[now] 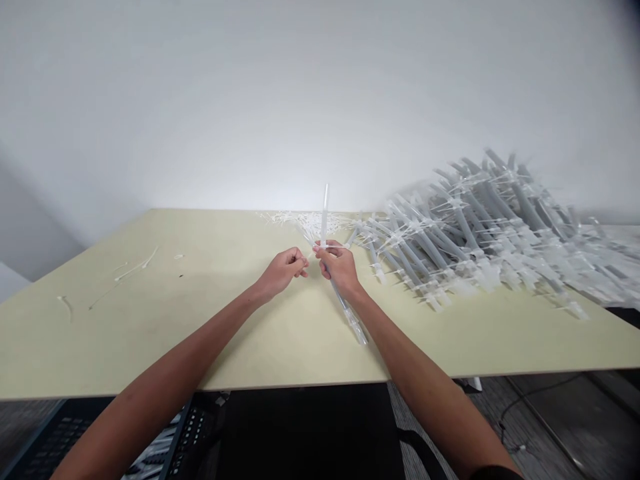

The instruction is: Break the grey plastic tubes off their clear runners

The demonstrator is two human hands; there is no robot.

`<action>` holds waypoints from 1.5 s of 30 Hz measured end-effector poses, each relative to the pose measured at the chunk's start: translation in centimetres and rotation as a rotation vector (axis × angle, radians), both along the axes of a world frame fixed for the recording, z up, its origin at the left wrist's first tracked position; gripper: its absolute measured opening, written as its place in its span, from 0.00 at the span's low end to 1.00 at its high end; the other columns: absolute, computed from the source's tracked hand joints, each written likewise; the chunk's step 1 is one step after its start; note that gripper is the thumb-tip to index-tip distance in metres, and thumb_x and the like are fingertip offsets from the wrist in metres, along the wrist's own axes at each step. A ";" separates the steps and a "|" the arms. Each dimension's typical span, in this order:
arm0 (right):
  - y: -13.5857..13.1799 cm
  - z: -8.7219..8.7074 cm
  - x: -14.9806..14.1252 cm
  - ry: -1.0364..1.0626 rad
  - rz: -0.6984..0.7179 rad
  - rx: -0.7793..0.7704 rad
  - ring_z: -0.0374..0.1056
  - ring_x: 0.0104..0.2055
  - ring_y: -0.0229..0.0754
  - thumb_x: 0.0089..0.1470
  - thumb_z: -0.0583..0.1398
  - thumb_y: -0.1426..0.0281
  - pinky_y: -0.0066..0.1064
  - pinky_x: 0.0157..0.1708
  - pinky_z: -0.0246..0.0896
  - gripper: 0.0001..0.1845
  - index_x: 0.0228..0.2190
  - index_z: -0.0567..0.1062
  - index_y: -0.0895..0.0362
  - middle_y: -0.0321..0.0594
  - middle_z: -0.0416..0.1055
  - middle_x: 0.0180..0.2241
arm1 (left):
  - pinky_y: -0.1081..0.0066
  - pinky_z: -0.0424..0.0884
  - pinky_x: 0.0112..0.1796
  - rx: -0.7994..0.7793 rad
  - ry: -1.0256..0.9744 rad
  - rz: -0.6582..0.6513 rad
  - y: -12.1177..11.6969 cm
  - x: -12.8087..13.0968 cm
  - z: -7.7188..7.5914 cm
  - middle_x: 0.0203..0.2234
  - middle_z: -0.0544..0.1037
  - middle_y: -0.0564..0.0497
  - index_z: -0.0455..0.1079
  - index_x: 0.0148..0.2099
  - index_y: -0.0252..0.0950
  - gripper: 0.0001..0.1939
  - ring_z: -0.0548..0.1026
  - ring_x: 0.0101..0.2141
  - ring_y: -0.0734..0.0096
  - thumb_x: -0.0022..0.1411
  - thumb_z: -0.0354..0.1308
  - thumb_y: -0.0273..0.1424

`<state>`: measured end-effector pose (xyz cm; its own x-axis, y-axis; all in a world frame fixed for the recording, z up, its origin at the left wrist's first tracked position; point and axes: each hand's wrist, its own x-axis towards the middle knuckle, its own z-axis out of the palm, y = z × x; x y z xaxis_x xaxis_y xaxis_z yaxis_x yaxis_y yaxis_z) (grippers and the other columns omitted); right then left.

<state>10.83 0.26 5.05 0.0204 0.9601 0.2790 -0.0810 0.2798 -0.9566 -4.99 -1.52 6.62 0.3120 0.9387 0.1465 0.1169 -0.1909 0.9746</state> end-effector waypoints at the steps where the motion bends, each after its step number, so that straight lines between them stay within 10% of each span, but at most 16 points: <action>1: -0.1 0.1 0.0 0.010 0.004 0.000 0.54 0.14 0.27 0.43 0.60 0.56 0.23 0.10 0.44 0.17 0.27 0.72 0.58 0.37 0.67 0.27 | 0.66 0.63 0.35 -0.001 -0.004 0.000 0.0 -0.1 0.0 0.21 0.65 0.54 0.62 0.27 0.35 0.10 0.70 0.30 0.68 0.54 0.53 0.37; 19: -1.3 0.9 -1.0 0.160 0.256 -0.065 0.54 0.14 0.29 0.50 0.56 0.56 0.24 0.12 0.45 0.22 0.39 0.72 0.61 0.35 0.67 0.20 | 0.69 0.65 0.38 0.240 -0.121 0.165 0.8 1.0 -1.0 0.29 0.72 0.50 0.65 0.35 0.34 0.14 0.69 0.33 0.71 0.57 0.53 0.41; 26: -1.2 1.3 -0.7 0.263 0.312 -0.124 0.56 0.17 0.29 0.45 0.61 0.59 0.22 0.12 0.45 0.17 0.33 0.72 0.60 0.36 0.67 0.23 | 0.71 0.63 0.33 0.157 0.006 -0.079 0.7 0.3 -1.2 0.21 0.66 0.52 0.65 0.30 0.33 0.22 0.65 0.26 0.74 0.63 0.42 0.45; 36: -0.7 0.4 -0.7 0.104 0.120 -0.062 0.53 0.15 0.28 0.43 0.62 0.57 0.23 0.11 0.45 0.17 0.26 0.72 0.60 0.35 0.65 0.21 | 0.73 0.56 0.24 0.275 0.299 0.150 -1.1 0.9 -0.8 0.15 0.62 0.55 0.62 0.24 0.35 0.23 0.60 0.18 0.77 0.64 0.38 0.43; 45: -0.6 0.5 -0.5 0.160 0.187 -0.059 0.55 0.15 0.29 0.47 0.59 0.56 0.24 0.11 0.46 0.18 0.29 0.72 0.60 0.36 0.67 0.22 | 0.73 0.61 0.30 0.142 0.087 0.077 0.3 0.6 -1.3 0.20 0.65 0.54 0.66 0.30 0.35 0.21 0.64 0.24 0.75 0.62 0.42 0.46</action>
<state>10.29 -0.38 5.54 -0.1194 0.9659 0.2296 -0.2780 0.1895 -0.9417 -4.44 -1.19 5.36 0.2574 0.9322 0.2545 0.2188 -0.3127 0.9243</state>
